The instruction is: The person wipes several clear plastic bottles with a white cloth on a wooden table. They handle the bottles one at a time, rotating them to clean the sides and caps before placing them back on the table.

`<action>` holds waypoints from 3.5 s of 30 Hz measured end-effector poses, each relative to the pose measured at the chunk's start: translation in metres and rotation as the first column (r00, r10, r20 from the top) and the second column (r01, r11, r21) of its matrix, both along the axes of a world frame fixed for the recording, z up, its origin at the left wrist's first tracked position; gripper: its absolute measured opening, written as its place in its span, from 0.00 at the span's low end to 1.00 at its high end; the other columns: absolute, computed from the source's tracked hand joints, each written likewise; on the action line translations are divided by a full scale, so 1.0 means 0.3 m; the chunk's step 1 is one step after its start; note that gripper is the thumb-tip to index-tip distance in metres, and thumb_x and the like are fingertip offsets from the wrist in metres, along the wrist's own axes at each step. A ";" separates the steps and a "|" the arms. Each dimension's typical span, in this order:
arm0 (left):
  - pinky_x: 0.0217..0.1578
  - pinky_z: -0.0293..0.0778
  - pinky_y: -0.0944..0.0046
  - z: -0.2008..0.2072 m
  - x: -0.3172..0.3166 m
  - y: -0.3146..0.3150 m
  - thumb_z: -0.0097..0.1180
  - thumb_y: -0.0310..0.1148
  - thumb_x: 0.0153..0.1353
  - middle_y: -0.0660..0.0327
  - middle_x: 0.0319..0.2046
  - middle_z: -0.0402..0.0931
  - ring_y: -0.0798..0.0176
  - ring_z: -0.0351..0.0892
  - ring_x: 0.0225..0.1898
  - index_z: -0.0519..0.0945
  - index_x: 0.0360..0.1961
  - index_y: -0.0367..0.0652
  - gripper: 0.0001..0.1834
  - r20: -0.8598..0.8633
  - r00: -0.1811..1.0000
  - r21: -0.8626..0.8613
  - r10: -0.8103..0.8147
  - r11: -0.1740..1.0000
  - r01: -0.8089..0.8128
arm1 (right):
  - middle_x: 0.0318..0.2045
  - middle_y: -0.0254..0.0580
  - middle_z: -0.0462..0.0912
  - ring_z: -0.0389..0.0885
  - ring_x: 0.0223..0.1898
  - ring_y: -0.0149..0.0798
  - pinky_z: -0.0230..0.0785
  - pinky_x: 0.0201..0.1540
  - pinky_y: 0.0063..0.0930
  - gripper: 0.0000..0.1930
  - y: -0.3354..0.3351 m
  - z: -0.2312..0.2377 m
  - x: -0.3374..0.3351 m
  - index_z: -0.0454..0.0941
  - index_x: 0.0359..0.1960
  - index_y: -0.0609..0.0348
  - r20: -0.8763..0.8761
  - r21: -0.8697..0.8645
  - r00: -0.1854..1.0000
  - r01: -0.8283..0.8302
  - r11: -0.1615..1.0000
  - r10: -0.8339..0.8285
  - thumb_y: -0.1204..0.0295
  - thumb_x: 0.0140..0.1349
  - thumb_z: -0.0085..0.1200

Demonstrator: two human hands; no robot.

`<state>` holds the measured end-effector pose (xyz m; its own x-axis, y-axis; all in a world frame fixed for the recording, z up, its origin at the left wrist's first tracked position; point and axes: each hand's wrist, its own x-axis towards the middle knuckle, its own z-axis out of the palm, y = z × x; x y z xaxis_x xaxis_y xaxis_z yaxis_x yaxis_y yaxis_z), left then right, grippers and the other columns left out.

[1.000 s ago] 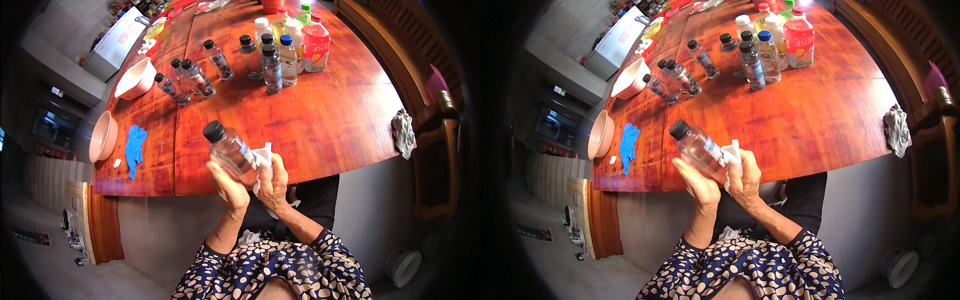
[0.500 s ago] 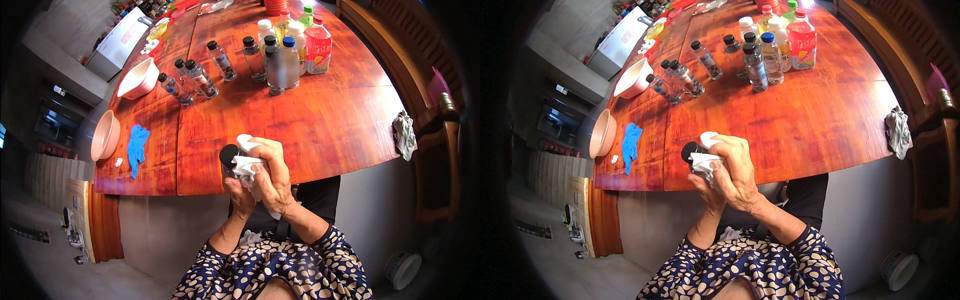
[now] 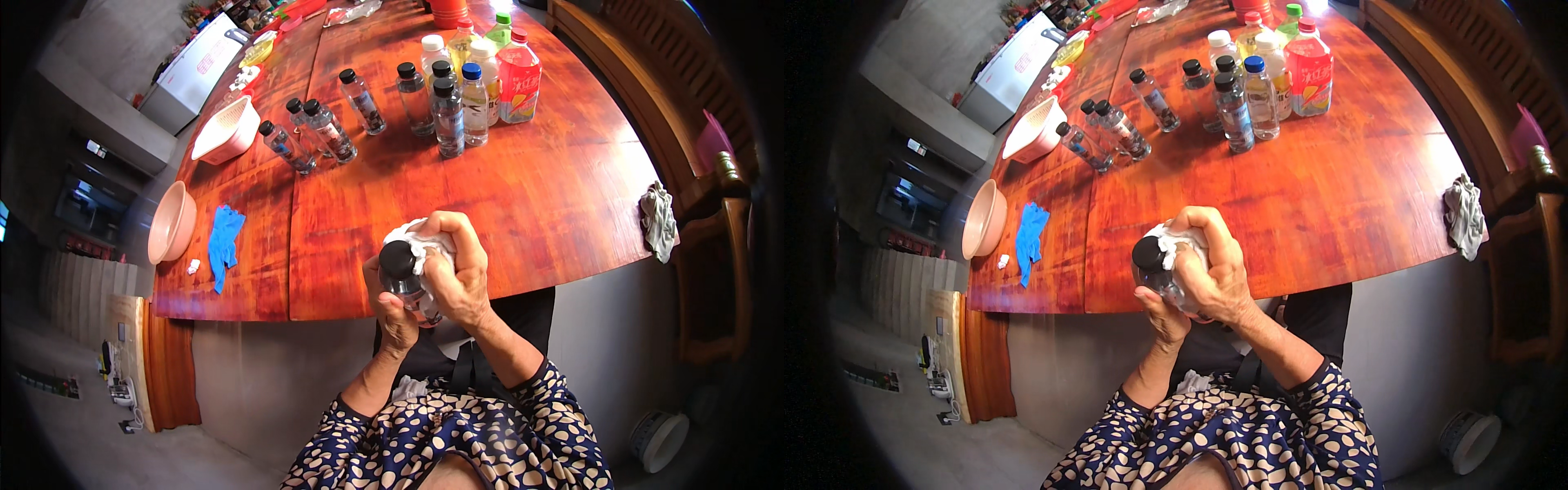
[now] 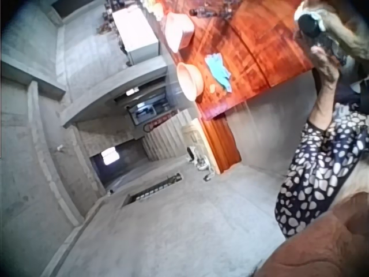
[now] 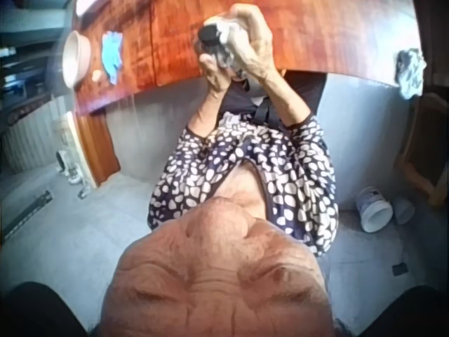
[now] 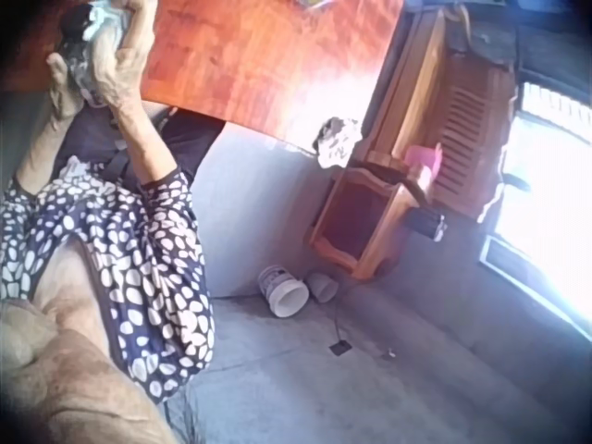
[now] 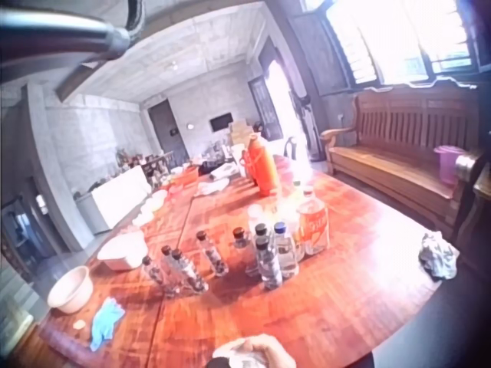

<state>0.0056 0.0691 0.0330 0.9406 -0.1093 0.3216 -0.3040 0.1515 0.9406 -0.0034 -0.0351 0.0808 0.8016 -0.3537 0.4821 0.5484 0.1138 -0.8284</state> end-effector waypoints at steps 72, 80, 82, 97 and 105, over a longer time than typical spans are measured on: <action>0.58 0.61 0.60 0.041 0.028 0.024 0.22 0.67 0.64 0.62 0.54 0.67 0.64 0.66 0.56 0.60 0.62 0.44 0.41 -0.104 0.988 -0.157 -0.116 0.983 0.099 | 0.36 0.50 0.75 0.73 0.40 0.51 0.67 0.43 0.36 0.09 0.021 0.001 0.034 0.73 0.41 0.65 0.149 -0.202 0.972 0.209 0.957 -0.181 0.80 0.57 0.49; 0.58 0.62 0.57 0.044 0.029 0.051 0.19 0.59 0.69 0.56 0.57 0.68 0.59 0.70 0.54 0.61 0.62 0.41 0.36 0.037 0.989 0.160 0.144 0.976 -0.148 | 0.44 0.56 0.73 0.72 0.42 0.53 0.66 0.44 0.42 0.17 0.066 -0.039 0.006 0.70 0.49 0.67 0.304 -0.452 0.862 0.506 0.735 -0.406 0.71 0.61 0.51; 0.56 0.65 0.58 0.047 0.047 0.030 0.21 0.64 0.66 0.58 0.51 0.72 0.60 0.71 0.52 0.68 0.56 0.42 0.39 -0.161 0.974 -0.148 0.159 0.972 -0.184 | 0.44 0.56 0.73 0.72 0.41 0.54 0.66 0.44 0.42 0.16 0.080 -0.069 -0.012 0.70 0.49 0.67 0.242 -0.467 0.864 0.502 0.728 -0.441 0.71 0.61 0.50; 0.39 0.78 0.54 0.082 0.111 -0.003 0.28 0.70 0.60 0.54 0.39 0.76 0.55 0.79 0.36 0.70 0.49 0.44 0.40 -0.112 0.978 -0.529 -0.177 0.843 0.092 | 0.36 0.41 0.79 0.77 0.36 0.29 0.72 0.40 0.24 0.12 0.100 -0.189 0.003 0.71 0.41 0.61 -0.302 0.739 0.935 0.105 0.665 0.188 0.64 0.69 0.44; 0.46 0.73 0.56 0.125 0.067 -0.043 0.34 0.70 0.60 0.58 0.44 0.74 0.59 0.75 0.44 0.70 0.50 0.46 0.37 -0.254 0.966 -0.488 -0.049 0.869 -0.085 | 0.31 0.41 0.81 0.76 0.31 0.29 0.70 0.36 0.23 0.10 0.072 -0.165 0.007 0.70 0.35 0.62 -0.301 0.528 0.952 0.213 0.822 -0.053 0.66 0.68 0.47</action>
<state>0.0257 0.0563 0.0705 0.9964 0.0180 0.0829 -0.0766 0.6103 0.7884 -0.0013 -0.0136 0.0313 0.7939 -0.6063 -0.0459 0.3640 0.5344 -0.7628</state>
